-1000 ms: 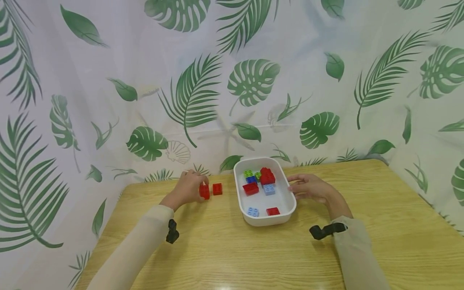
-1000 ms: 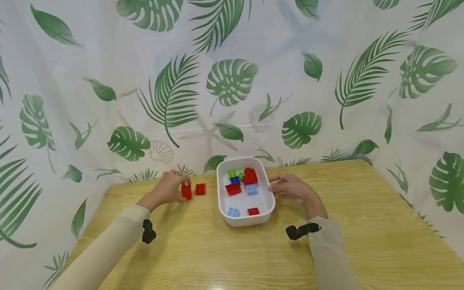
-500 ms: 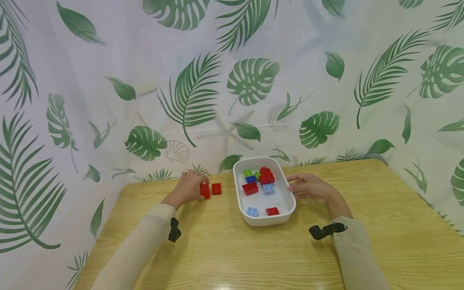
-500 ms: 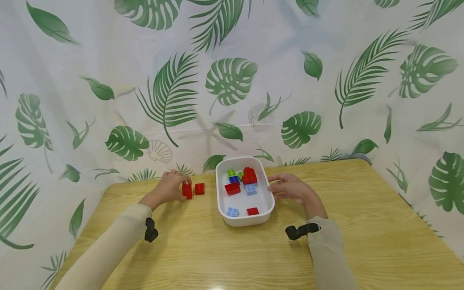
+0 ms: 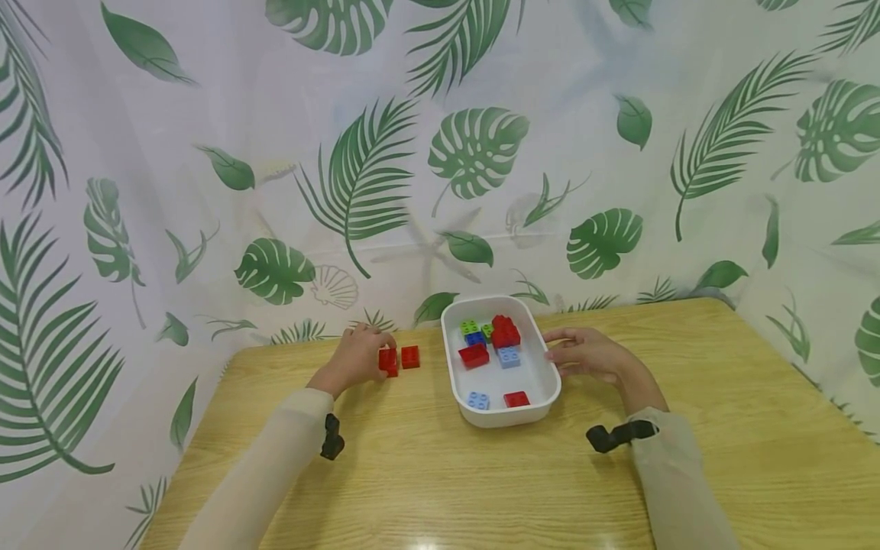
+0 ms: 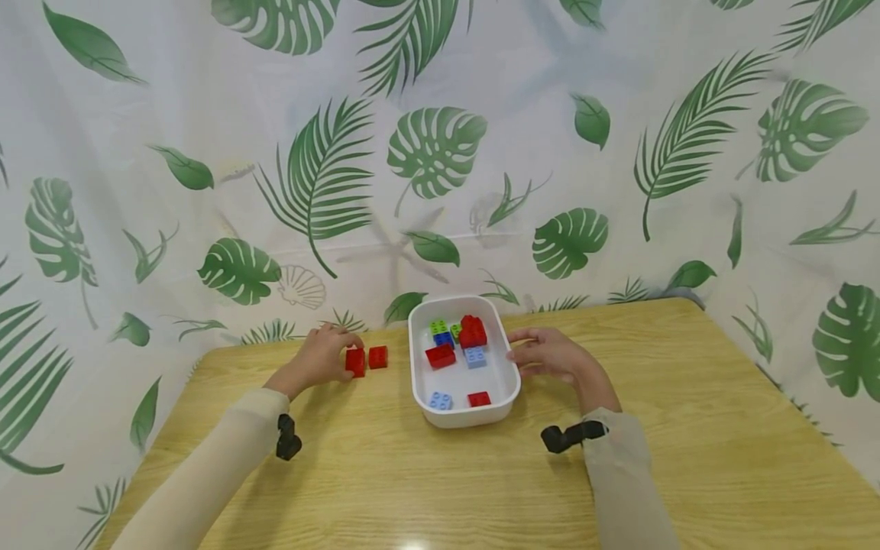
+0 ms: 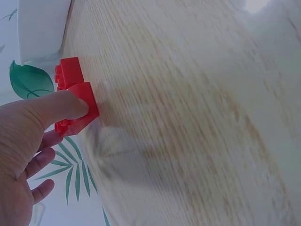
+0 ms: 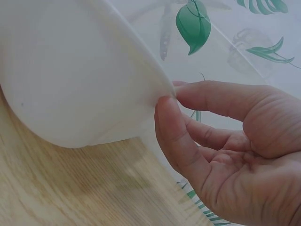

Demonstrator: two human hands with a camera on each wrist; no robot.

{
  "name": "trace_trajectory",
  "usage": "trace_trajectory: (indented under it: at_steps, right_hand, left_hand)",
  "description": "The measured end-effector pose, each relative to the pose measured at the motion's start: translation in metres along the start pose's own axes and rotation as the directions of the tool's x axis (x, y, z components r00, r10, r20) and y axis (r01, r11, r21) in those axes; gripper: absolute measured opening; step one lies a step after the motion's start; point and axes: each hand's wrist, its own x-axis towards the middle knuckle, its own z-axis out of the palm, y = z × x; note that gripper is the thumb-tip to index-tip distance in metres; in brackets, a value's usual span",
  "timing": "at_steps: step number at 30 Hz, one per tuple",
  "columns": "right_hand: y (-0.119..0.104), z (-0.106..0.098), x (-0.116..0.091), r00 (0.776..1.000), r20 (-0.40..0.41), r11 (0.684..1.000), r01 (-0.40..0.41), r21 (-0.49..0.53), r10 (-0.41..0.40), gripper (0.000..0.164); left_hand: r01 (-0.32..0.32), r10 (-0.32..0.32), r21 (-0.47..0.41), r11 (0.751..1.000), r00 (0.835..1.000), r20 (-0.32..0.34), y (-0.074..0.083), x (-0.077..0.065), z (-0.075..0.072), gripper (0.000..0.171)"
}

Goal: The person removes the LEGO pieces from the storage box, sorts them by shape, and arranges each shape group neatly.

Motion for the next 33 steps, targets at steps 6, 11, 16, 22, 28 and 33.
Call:
trace_trajectory:
  at_steps: [6,11,16,22,28,33]
  right_hand:
    - [0.0003,-0.0004,0.0004,1.0,0.005,1.0,0.0,0.005,0.0,0.061]
    - [0.0003,-0.0001,0.0,1.0,0.004,1.0,-0.001,0.015,0.001,0.06]
    - [-0.0007,0.0,-0.001,1.0,0.004,1.0,0.003,0.014,-0.003,0.061]
    - [-0.0025,0.0015,-0.0028,1.0,0.009,1.0,0.01,0.012,-0.01,0.061]
    - [-0.0049,0.003,-0.0052,1.0,0.018,1.0,0.016,0.005,-0.016,0.061]
    - [-0.0054,0.0035,-0.0054,1.0,0.015,1.0,0.015,0.006,-0.015,0.06]
  left_hand:
    - [0.007,-0.007,-0.011,1.0,1.0,-0.001,0.0002,-0.0002,0.0027,0.044]
    - [0.017,-0.017,-0.021,1.0,1.0,0.001,0.0003,-0.0009,0.0048,0.046]
    - [0.022,-0.023,-0.023,0.999,1.0,-0.011,0.0,-0.0008,0.0045,0.046]
    - [0.034,-0.034,-0.032,0.999,0.999,0.0,0.0004,0.0006,0.0043,0.046]
    - [0.053,-0.052,-0.035,0.998,0.998,0.022,-0.0017,0.0031,0.0073,0.049]
    - [0.066,-0.064,-0.06,0.996,0.998,0.028,-0.0021,0.0041,0.0083,0.05]
